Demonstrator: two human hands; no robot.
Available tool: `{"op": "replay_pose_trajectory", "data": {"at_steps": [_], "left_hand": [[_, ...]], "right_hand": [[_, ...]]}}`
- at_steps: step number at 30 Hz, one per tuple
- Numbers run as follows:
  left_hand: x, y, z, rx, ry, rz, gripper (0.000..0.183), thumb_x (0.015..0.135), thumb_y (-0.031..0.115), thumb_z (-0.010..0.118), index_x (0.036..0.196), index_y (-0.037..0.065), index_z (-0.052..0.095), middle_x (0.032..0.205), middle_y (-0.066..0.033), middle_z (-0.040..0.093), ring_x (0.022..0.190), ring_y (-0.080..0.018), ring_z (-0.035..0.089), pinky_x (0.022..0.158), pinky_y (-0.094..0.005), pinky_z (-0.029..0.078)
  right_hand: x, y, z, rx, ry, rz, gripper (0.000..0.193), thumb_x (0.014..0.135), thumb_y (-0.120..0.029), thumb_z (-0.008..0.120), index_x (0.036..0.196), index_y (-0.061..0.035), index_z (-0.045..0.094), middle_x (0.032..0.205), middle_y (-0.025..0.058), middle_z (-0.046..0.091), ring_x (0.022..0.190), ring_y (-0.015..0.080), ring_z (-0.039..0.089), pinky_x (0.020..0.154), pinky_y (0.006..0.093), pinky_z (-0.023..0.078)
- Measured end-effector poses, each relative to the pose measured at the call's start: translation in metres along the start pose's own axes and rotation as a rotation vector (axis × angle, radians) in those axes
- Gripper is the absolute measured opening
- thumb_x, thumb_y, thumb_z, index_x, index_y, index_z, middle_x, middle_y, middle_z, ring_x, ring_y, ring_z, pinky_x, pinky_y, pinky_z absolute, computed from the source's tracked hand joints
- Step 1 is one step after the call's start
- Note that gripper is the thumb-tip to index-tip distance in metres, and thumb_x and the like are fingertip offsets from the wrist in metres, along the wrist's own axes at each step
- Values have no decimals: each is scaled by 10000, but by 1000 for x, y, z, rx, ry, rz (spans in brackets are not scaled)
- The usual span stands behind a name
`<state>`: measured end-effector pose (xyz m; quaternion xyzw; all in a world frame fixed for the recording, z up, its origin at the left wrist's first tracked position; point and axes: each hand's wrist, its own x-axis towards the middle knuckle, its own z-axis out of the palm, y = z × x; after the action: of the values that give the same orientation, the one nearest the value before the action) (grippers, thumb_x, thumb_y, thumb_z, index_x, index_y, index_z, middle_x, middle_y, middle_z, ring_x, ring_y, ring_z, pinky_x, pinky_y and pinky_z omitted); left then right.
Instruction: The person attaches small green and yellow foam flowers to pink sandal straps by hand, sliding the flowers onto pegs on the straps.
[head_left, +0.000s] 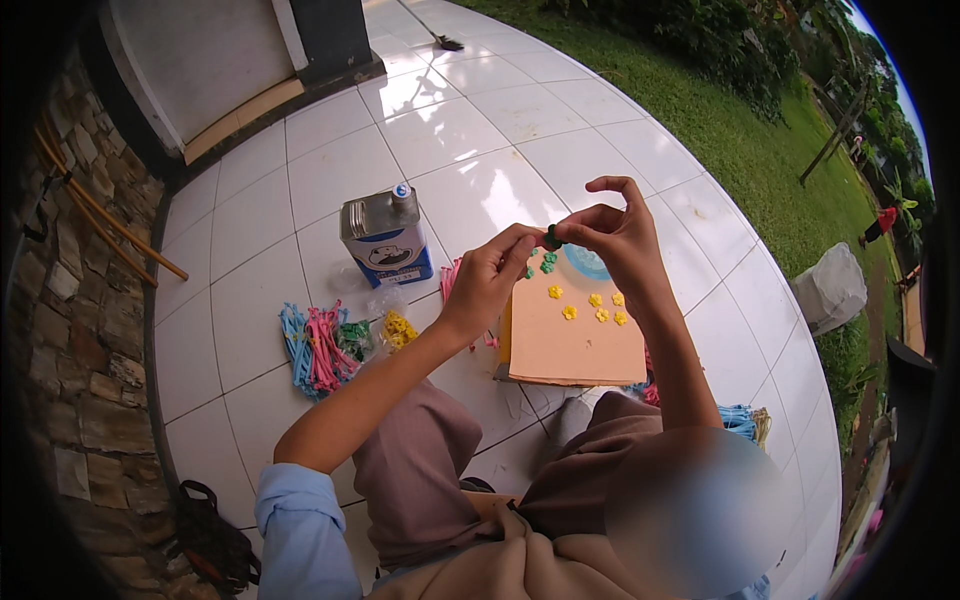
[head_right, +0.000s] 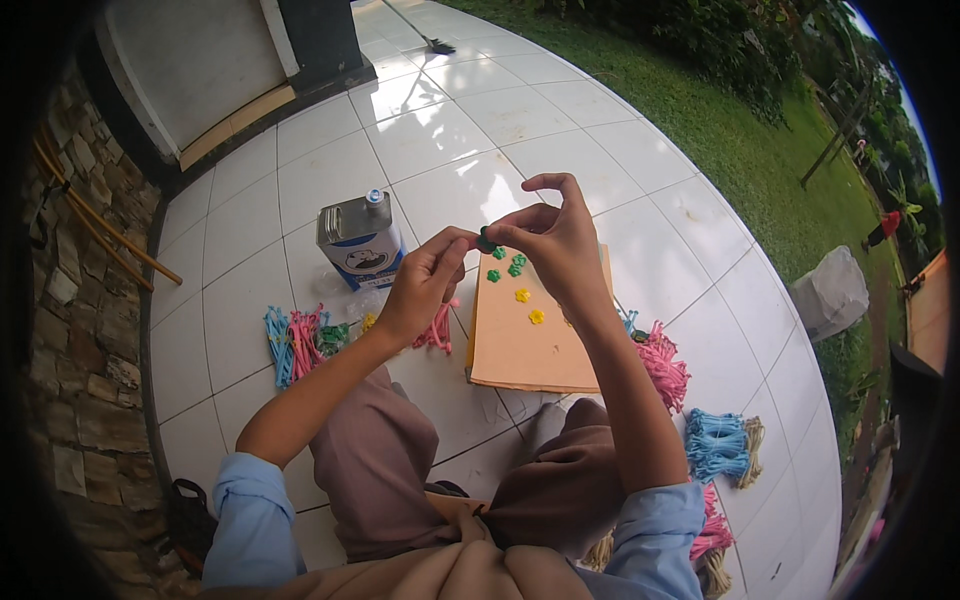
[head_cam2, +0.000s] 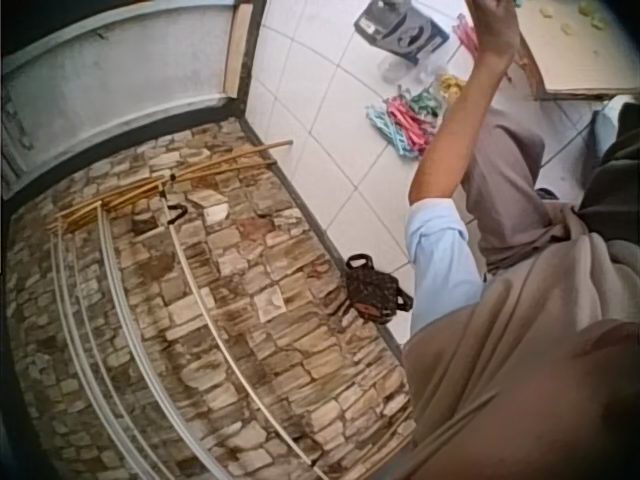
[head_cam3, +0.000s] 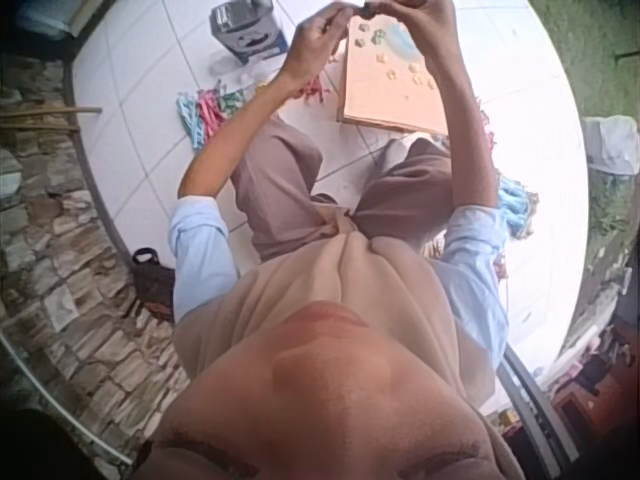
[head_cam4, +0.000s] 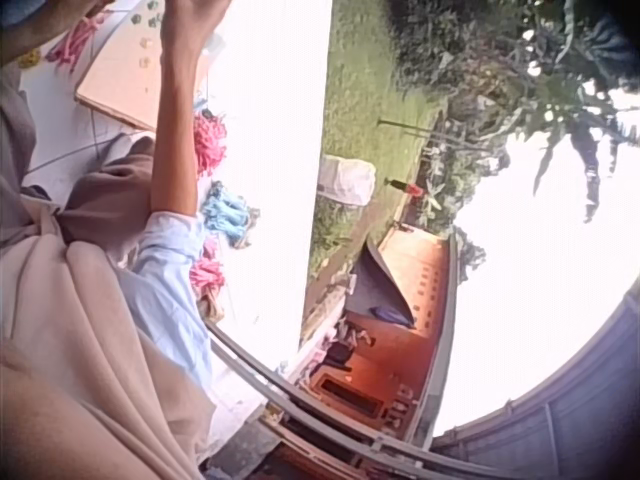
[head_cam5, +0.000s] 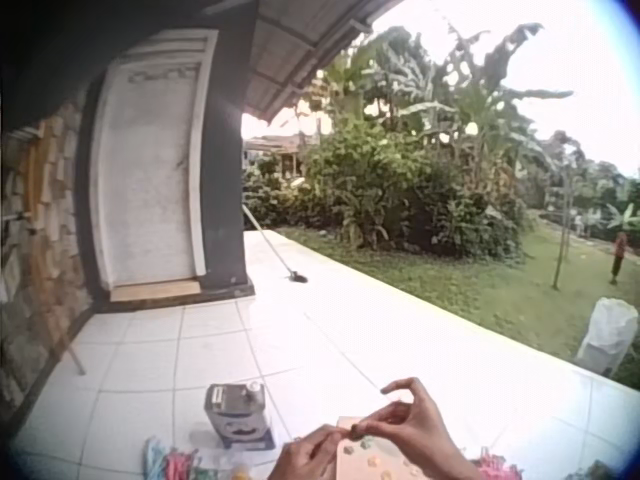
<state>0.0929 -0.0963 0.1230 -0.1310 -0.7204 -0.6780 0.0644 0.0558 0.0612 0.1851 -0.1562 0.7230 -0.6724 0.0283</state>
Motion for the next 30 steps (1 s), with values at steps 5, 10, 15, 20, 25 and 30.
{"op": "replay_pose_trajectory", "data": {"at_steps": [5,10,15,20,25,30], "left_hand": [[-2,6,0,60,-11,-28,272,966,269,405,1073,66,552,549,81,268,472,-6,218,425,-190,205],[-2,5,1,33,-21,-22,282,967,279,403,1076,69,556,548,80,271,474,-6,219,429,-188,205],[-1,4,-2,41,33,19,277,967,278,404,1009,56,563,547,68,286,485,-19,236,443,-199,226],[0,3,0,232,121,152,281,962,263,417,924,29,567,546,46,349,503,-34,279,460,-218,263],[-1,1,0,255,128,129,290,958,266,424,875,34,578,531,51,327,498,-38,275,456,-227,260],[3,21,-13,-133,82,-167,164,957,221,403,1067,114,461,614,27,347,478,-32,260,456,-210,258]], "right_hand": [[1,3,-2,-39,0,-15,476,719,-20,705,1077,0,392,777,132,641,752,174,649,688,246,506],[-1,11,0,-129,8,-85,476,724,-54,712,1087,-29,405,797,100,645,705,136,635,616,216,488],[-1,6,1,-359,-20,-185,476,735,-135,720,1106,-70,428,862,36,655,819,133,578,706,278,440],[-1,8,2,-472,-70,-245,485,724,-126,716,1111,-88,426,852,20,650,838,162,554,750,294,374],[-1,16,13,-609,-9,-249,431,717,-66,691,1051,-86,419,799,23,603,871,163,548,818,322,299],[6,25,17,-533,125,-391,381,818,-89,600,1133,-92,386,1072,64,518,1017,190,472,885,378,281]]}}
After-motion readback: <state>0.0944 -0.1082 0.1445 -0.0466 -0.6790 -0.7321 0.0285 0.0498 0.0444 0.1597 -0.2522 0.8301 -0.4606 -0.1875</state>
